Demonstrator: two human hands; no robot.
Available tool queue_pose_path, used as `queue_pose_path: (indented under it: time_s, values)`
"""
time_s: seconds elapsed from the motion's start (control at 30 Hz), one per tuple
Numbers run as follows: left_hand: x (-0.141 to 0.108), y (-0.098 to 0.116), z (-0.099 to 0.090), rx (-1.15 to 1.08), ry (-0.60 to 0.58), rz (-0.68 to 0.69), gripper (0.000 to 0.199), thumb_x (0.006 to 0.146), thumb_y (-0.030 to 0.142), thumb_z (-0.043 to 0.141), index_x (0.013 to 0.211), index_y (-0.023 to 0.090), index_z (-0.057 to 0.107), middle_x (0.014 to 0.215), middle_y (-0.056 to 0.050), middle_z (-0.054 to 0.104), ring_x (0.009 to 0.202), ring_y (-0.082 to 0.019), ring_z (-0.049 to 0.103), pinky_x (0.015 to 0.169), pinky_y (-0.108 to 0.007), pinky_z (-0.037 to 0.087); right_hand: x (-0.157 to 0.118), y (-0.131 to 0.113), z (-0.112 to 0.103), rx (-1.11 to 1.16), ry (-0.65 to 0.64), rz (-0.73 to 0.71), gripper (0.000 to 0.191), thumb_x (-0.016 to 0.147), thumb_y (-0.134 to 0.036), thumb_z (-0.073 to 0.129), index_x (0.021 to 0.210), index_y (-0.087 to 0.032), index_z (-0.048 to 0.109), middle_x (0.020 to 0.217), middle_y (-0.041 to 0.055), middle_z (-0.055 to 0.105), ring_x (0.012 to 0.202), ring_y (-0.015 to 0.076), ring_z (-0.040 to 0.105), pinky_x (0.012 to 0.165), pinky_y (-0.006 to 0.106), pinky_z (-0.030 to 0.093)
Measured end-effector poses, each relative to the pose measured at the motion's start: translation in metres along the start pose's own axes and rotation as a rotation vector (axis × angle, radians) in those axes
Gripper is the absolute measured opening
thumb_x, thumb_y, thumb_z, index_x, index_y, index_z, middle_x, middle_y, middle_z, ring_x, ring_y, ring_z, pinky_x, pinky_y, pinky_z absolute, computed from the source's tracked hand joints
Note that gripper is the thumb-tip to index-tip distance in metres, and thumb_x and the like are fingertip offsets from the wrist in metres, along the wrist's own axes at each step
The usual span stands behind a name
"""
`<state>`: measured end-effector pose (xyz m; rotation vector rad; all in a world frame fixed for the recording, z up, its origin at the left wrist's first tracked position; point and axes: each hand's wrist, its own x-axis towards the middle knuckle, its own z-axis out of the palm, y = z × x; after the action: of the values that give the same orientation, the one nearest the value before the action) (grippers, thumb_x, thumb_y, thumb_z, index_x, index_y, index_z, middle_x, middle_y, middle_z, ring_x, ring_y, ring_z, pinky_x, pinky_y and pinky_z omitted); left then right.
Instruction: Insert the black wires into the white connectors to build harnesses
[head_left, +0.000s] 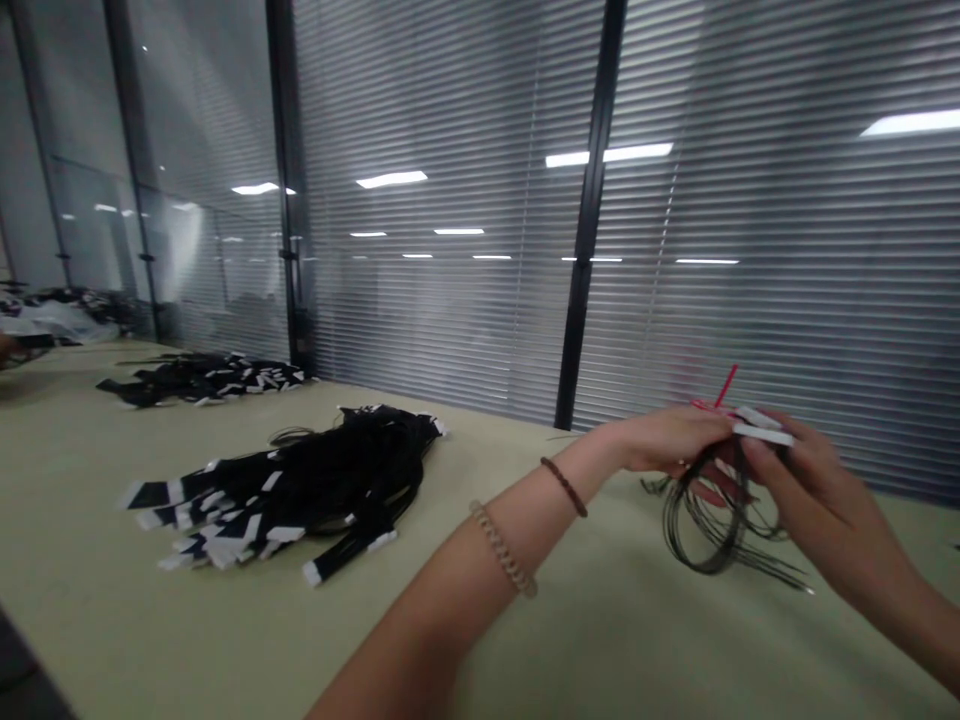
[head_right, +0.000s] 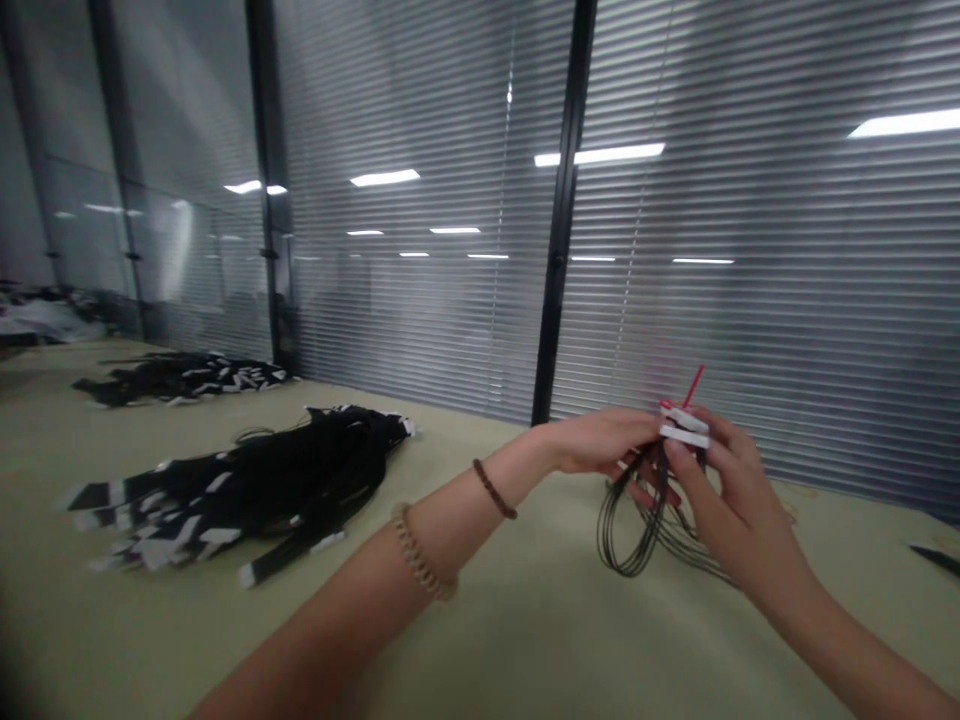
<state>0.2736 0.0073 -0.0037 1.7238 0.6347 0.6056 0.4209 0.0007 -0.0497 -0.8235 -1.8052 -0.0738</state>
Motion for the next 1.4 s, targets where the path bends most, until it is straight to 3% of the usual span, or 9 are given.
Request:
queue_pose_path:
  time_s: [0.2,0.4,0.47,0.6,0.8,0.97,1.13,1.23,1.4]
  values:
    - [-0.012,-0.058,0.006,-0.192,0.115,-0.022,0.031,0.084,0.036,0.029,0.104,0.018,0.046,0.083,-0.004,0.051,0.061,-0.01,0.053,0.065,-0.032,0.046,-0.015,0.008,0.024,0.181,-0.242,0.196,0.036,0.077,-0.05,0.041,0.068,-0.018,0.054,0.062,0.0026,0.057,0.061,0.0167,0.054,0.056,0.026,0.045]
    - [-0.035,-0.071,0.032,0.851,0.708,0.204,0.036,0.082,0.036,0.028,0.1,0.009,0.045,0.091,-0.012,0.051,0.087,-0.022,0.048,0.079,-0.04,0.04,-0.027,0.023,0.039,0.188,-0.185,0.211,0.033,0.076,-0.049,0.042,0.067,-0.018,0.05,0.064,0.0021,0.054,0.063,0.0166,0.05,0.059,0.026,0.042]
    - [-0.046,-0.067,0.051,1.217,0.688,0.438,0.035,0.081,0.031,0.032,0.102,0.007,0.045,0.1,-0.015,0.048,0.096,-0.024,0.043,0.084,-0.041,0.036,-0.027,0.023,0.038,0.223,-0.167,0.255,0.033,0.076,-0.05,0.041,0.067,-0.018,0.049,0.063,0.0018,0.052,0.061,0.0162,0.049,0.057,0.026,0.041]
    - [-0.056,-0.066,0.088,1.539,0.272,0.714,0.03,0.079,0.026,0.03,0.086,0.008,0.052,0.083,-0.011,0.048,0.084,-0.021,0.046,0.074,-0.032,0.04,-0.026,0.021,0.037,0.215,-0.122,0.276,0.032,0.077,-0.049,0.04,0.067,-0.018,0.047,0.059,-0.0004,0.047,0.057,0.0138,0.044,0.053,0.024,0.037]
    - [-0.054,-0.088,0.095,1.553,0.413,0.346,0.044,0.071,0.03,0.041,0.099,-0.004,0.046,0.092,-0.019,0.047,0.094,-0.029,0.044,0.081,-0.04,0.038,-0.028,0.025,0.042,0.253,-0.069,0.284,0.032,0.079,-0.046,0.039,0.075,-0.017,0.05,0.066,-0.0002,0.048,0.061,0.0131,0.043,0.056,0.024,0.036]
    - [-0.045,-0.095,0.07,1.5,0.597,0.329,0.072,0.068,0.026,0.043,0.122,-0.014,0.017,0.124,-0.032,0.026,0.118,-0.04,0.023,0.095,-0.047,0.025,-0.031,0.027,0.046,0.328,-0.081,0.307,0.031,0.08,-0.045,0.039,0.075,-0.017,0.05,0.068,0.0004,0.051,0.064,0.0135,0.046,0.059,0.024,0.038]
    - [-0.033,-0.086,0.04,1.325,0.61,0.376,0.049,0.072,0.02,0.039,0.117,0.001,0.034,0.119,-0.022,0.039,0.116,-0.031,0.032,0.096,-0.045,0.025,-0.04,0.018,0.051,0.472,-0.174,0.342,0.032,0.081,-0.047,0.037,0.072,-0.018,0.047,0.066,0.0,0.05,0.063,0.0127,0.047,0.058,0.023,0.04]
    - [-0.029,-0.084,0.025,1.038,0.428,0.309,0.025,0.078,0.025,0.037,0.096,0.013,0.049,0.095,-0.009,0.056,0.089,-0.019,0.051,0.082,-0.033,0.04,-0.041,0.011,0.053,0.512,-0.237,0.343,0.035,0.079,-0.049,0.038,0.064,-0.018,0.045,0.06,-0.0012,0.047,0.058,0.0117,0.045,0.056,0.023,0.039]
    - [-0.023,-0.091,0.009,0.695,0.417,0.191,0.027,0.082,0.035,0.034,0.092,0.016,0.051,0.08,-0.001,0.059,0.071,-0.013,0.052,0.067,-0.025,0.042,-0.03,0.015,0.049,0.63,-0.303,0.444,0.041,0.075,-0.055,0.039,0.058,-0.018,0.042,0.055,-0.0026,0.042,0.053,0.0111,0.045,0.052,0.024,0.041]
